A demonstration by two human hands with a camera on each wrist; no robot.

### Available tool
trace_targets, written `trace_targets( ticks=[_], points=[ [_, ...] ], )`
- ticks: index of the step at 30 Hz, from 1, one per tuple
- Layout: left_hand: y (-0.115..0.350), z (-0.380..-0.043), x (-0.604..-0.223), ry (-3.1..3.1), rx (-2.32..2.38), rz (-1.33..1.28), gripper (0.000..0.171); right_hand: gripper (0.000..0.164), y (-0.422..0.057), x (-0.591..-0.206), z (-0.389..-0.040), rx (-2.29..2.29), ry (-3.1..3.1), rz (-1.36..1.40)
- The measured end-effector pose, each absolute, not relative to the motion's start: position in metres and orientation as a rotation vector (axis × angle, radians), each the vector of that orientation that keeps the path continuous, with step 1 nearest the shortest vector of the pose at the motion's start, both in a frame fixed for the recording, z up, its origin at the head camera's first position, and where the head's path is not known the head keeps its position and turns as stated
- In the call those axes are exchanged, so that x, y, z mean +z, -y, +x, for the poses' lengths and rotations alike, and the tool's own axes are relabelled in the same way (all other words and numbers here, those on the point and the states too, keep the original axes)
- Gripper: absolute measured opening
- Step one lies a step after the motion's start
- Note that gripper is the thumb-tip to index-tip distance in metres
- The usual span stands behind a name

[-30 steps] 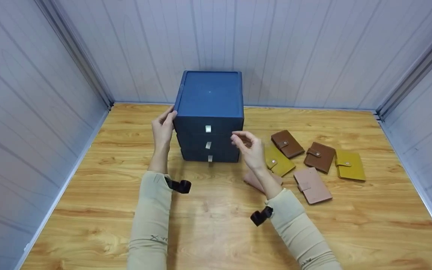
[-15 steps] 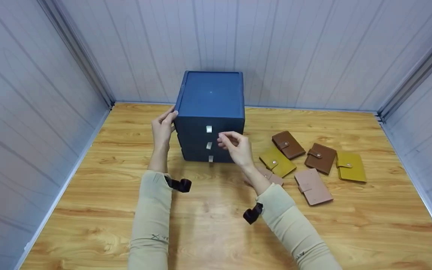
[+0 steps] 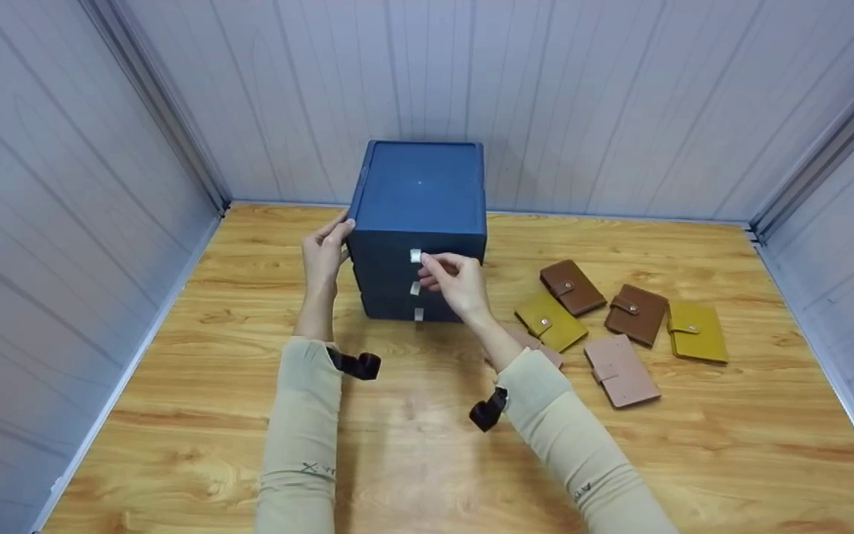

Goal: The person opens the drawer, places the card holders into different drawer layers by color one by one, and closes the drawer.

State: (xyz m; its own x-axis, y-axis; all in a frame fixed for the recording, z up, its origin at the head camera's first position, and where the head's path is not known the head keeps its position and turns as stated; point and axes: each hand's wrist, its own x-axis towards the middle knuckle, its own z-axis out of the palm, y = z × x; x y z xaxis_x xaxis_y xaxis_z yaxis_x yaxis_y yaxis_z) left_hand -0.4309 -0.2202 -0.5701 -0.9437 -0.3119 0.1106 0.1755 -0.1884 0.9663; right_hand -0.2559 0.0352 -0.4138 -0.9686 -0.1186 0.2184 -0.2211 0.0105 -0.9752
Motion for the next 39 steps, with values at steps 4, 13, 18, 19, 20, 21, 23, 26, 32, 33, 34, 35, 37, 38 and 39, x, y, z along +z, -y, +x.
trace_targets(
  ticks=[4, 13, 18, 19, 20, 21, 23, 26, 32, 33, 34, 35, 37, 38, 39],
  points=[
    [0.22, -0.43, -0.568, 1.766, -2.212, 0.153, 0.043, 0.024, -0.033, -0.415, -0.258, 2.105, 2.218, 0.319],
    [0.218, -0.426, -0.563, 1.757, -2.238, 0.167, 0.043, 0.024, -0.028, -0.41, -0.26, 2.156, 2.215, 0.29],
    [0.219, -0.428, -0.564, 1.752, -2.243, 0.186, 0.043, 0.021, -0.027, -0.41, -0.261, 2.179, 2.202, 0.276],
    [0.22, -0.429, -0.566, 1.753, -2.239, 0.189, 0.043, 0.02, -0.027, -0.411, -0.261, 2.182, 2.194, 0.28],
    [0.22, -0.43, -0.567, 1.759, -2.236, 0.193, 0.044, 0.019, -0.027, -0.411, -0.261, 2.185, 2.186, 0.284],
    [0.22, -0.431, -0.567, 1.765, -2.235, 0.201, 0.044, 0.018, -0.027, -0.411, -0.261, 2.189, 2.177, 0.289],
    [0.219, -0.43, -0.565, 1.783, -2.234, 0.233, 0.045, 0.017, -0.026, -0.413, -0.261, 2.194, 2.161, 0.304],
    [0.214, -0.418, -0.547, 1.824, -2.235, 0.315, 0.043, 0.015, -0.026, -0.414, -0.259, 2.191, 2.148, 0.324],
    [0.201, -0.385, -0.502, 1.848, -2.259, 0.416, 0.036, 0.016, -0.026, -0.416, -0.253, 2.192, 2.128, 0.345],
    [0.199, -0.381, -0.498, 1.843, -2.262, 0.416, 0.036, 0.016, -0.026, -0.416, -0.252, 2.198, 2.124, 0.349],
    [0.197, -0.374, -0.489, 1.827, -2.289, 0.415, 0.035, 0.016, -0.026, -0.416, -0.251, 2.205, 2.119, 0.352],
    [0.195, -0.37, -0.486, 1.817, -2.273, 0.394, 0.034, 0.017, -0.027, -0.417, -0.25, 2.212, 2.114, 0.357],
    [0.185, -0.347, -0.46, 1.814, -2.277, 0.402, 0.033, 0.016, -0.027, -0.416, -0.246, 2.218, 2.109, 0.373],
    [0.178, -0.333, -0.444, 1.821, -2.271, 0.407, 0.032, 0.016, -0.027, -0.414, -0.243, 2.213, 2.104, 0.387],
    [0.171, -0.318, -0.427, 1.83, -2.264, 0.43, 0.033, 0.016, -0.028, -0.411, -0.24, 2.209, 2.1, 0.401]
  ],
)
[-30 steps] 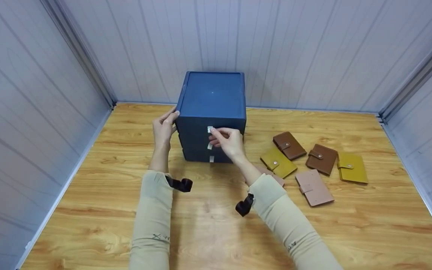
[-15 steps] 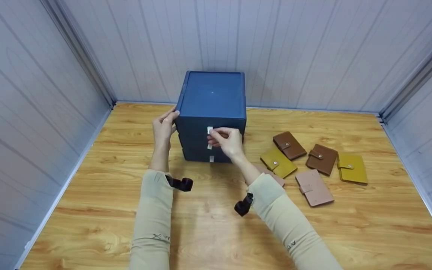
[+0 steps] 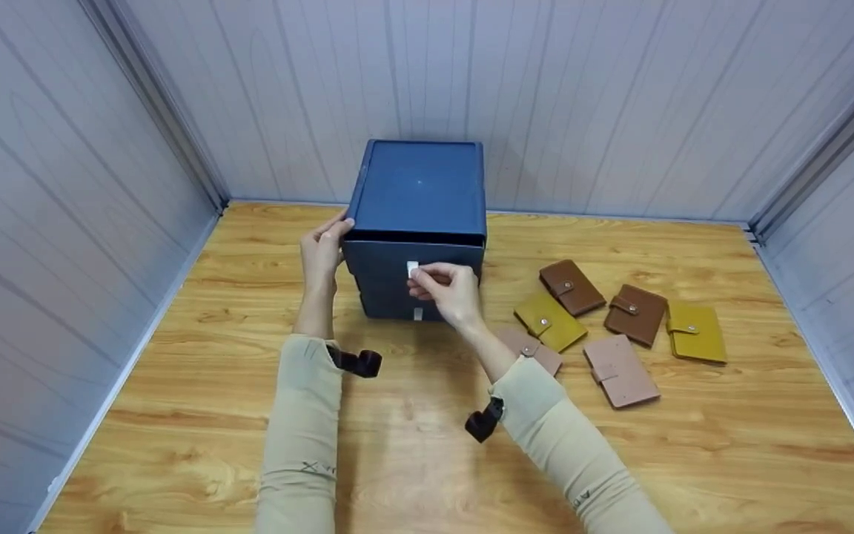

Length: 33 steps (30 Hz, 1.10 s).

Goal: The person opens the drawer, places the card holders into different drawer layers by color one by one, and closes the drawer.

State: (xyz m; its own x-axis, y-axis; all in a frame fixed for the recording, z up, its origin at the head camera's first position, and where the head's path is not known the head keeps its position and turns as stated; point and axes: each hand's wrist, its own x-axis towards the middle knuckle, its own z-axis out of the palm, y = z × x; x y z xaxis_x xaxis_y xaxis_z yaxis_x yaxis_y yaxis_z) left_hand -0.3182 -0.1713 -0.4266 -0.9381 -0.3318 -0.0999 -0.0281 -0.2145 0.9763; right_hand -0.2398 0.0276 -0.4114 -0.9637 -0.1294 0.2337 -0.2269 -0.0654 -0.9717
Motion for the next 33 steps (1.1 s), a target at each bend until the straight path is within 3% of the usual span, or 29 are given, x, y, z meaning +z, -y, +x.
trace_targets(
  ticks=[4, 8, 15, 33],
  points=[
    [0.151, -0.274, -0.373, 1.93, -2.202, 0.482, 0.035, 0.015, -0.028, -0.403, -0.226, 2.189, 2.084, 0.443],
    [0.145, -0.258, -0.354, 1.962, -2.197, 0.484, 0.037, 0.015, -0.028, -0.401, -0.217, 2.195, 2.065, 0.464],
    [0.154, -0.274, -0.373, 1.948, -2.176, 0.432, 0.035, 0.014, -0.027, -0.404, -0.205, 2.213, 2.024, 0.494],
    [0.158, -0.276, -0.372, 1.916, -2.303, 0.467, 0.039, 0.013, -0.027, -0.406, -0.175, 2.257, 2.017, 0.502]
  ],
)
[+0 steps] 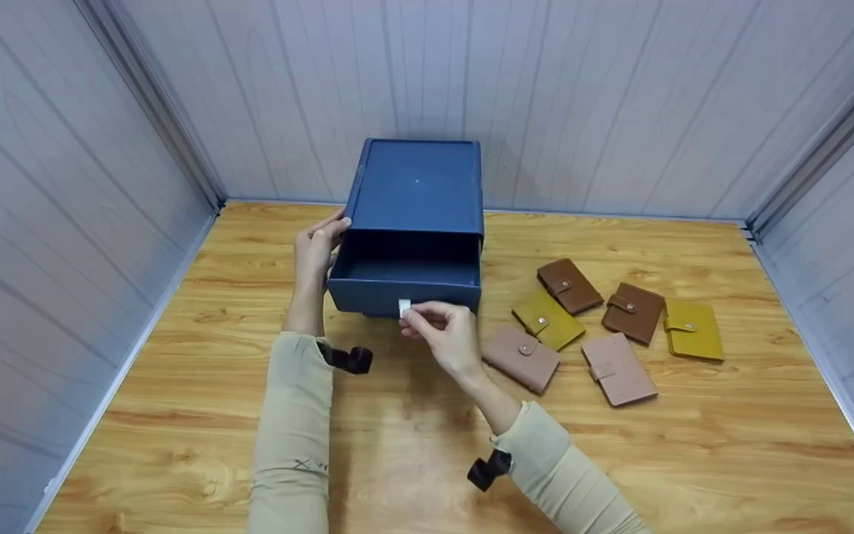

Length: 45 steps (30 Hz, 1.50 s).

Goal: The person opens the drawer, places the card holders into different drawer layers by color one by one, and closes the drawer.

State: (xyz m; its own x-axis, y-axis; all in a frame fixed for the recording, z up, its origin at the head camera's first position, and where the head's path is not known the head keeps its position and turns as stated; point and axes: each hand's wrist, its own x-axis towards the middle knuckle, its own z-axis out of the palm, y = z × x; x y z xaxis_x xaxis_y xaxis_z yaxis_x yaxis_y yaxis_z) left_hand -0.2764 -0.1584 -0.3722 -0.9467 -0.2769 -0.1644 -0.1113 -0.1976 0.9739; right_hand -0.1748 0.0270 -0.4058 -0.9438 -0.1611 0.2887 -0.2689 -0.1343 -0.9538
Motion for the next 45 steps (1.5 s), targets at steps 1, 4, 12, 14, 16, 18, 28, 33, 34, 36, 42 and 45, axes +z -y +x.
trace_targets(
  ticks=[1, 4, 12, 14, 16, 18, 28, 33, 34, 36, 42, 45],
  points=[
    [0.159, -0.276, -0.372, 1.92, -2.306, 0.467, 0.039, 0.013, -0.027, -0.406, -0.173, 2.258, 2.02, 0.5],
    [0.159, -0.275, -0.371, 1.926, -2.301, 0.466, 0.04, 0.013, -0.027, -0.406, -0.168, 2.256, 2.031, 0.496],
    [0.161, -0.273, -0.372, 1.935, -2.308, 0.45, 0.041, 0.012, -0.026, -0.407, -0.155, 2.228, 2.042, 0.511],
    [0.161, -0.273, -0.372, 1.935, -2.308, 0.447, 0.041, 0.012, -0.026, -0.408, -0.153, 2.231, 2.042, 0.511],
    [0.161, -0.273, -0.373, 1.935, -2.299, 0.447, 0.04, 0.012, -0.026, -0.409, -0.15, 2.235, 2.044, 0.514],
    [0.161, -0.273, -0.373, 1.933, -2.296, 0.444, 0.04, 0.013, -0.026, -0.41, -0.149, 2.241, 2.046, 0.515],
    [0.161, -0.274, -0.374, 1.888, -2.313, 0.437, 0.04, 0.014, -0.025, -0.413, -0.146, 2.206, 2.059, 0.527],
    [0.16, -0.274, -0.373, 1.871, -2.323, 0.417, 0.039, 0.016, -0.03, -0.414, -0.145, 2.19, 2.109, 0.552],
    [0.16, -0.274, -0.373, 1.874, -2.321, 0.414, 0.039, 0.016, -0.032, -0.415, -0.145, 2.19, 2.122, 0.556],
    [0.16, -0.274, -0.374, 1.874, -2.318, 0.412, 0.039, 0.016, -0.036, -0.415, -0.144, 2.182, 2.159, 0.561],
    [0.158, -0.274, -0.374, 1.87, -2.304, 0.414, 0.039, 0.017, -0.051, -0.421, -0.139, 2.121, 2.269, 0.588],
    [0.158, -0.274, -0.375, 1.88, -2.297, 0.402, 0.039, 0.018, -0.058, -0.425, -0.137, 2.085, 2.33, 0.6]
  ],
)
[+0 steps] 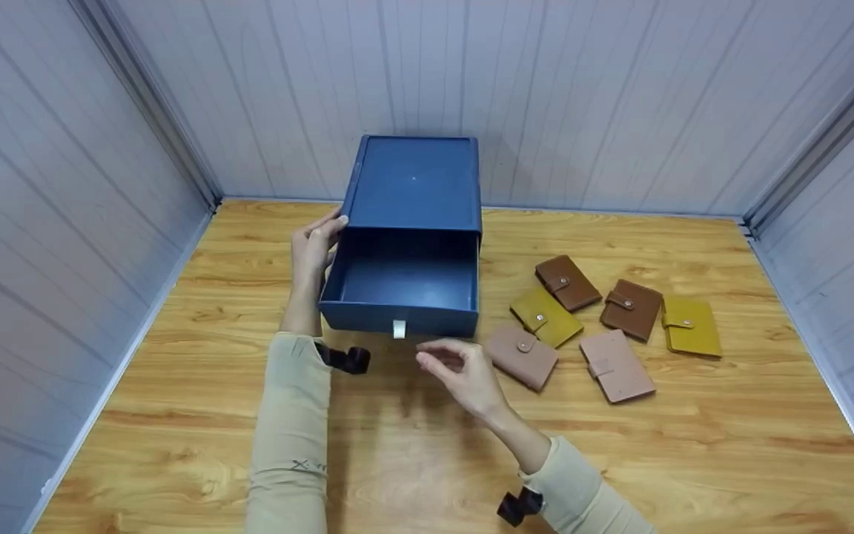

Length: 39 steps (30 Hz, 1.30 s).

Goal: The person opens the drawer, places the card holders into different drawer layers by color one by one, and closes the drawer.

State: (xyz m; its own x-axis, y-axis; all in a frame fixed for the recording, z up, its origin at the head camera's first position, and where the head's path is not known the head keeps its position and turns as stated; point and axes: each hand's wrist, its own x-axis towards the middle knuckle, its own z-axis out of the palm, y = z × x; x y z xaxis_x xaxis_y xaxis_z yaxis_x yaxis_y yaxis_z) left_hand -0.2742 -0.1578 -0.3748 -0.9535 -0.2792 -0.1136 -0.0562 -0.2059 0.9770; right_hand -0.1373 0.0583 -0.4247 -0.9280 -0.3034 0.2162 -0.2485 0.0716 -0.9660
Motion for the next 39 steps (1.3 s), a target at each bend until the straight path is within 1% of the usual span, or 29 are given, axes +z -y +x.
trace_targets(
  ticks=[5, 15, 24, 32, 39],
  points=[
    [0.158, -0.274, -0.375, 1.886, -2.295, 0.401, 0.04, 0.02, -0.07, -0.43, -0.134, -1.929, -2.312, -0.584],
    [0.157, -0.275, -0.375, 1.905, -2.28, 0.43, 0.039, 0.022, -0.094, -0.445, -0.133, -1.793, -2.372, -0.708],
    [0.157, -0.275, -0.374, 1.9, -2.281, 0.427, 0.039, 0.03, -0.12, -0.486, -0.151, -1.665, -2.488, -0.731],
    [0.157, -0.276, -0.375, 1.912, -2.269, 0.407, 0.039, 0.037, -0.139, -0.501, -0.163, -1.614, -2.558, -0.783],
    [0.157, -0.275, -0.376, 1.912, -2.26, 0.417, 0.039, 0.04, -0.153, -0.501, -0.175, -1.488, -2.693, -0.779]
  ],
)
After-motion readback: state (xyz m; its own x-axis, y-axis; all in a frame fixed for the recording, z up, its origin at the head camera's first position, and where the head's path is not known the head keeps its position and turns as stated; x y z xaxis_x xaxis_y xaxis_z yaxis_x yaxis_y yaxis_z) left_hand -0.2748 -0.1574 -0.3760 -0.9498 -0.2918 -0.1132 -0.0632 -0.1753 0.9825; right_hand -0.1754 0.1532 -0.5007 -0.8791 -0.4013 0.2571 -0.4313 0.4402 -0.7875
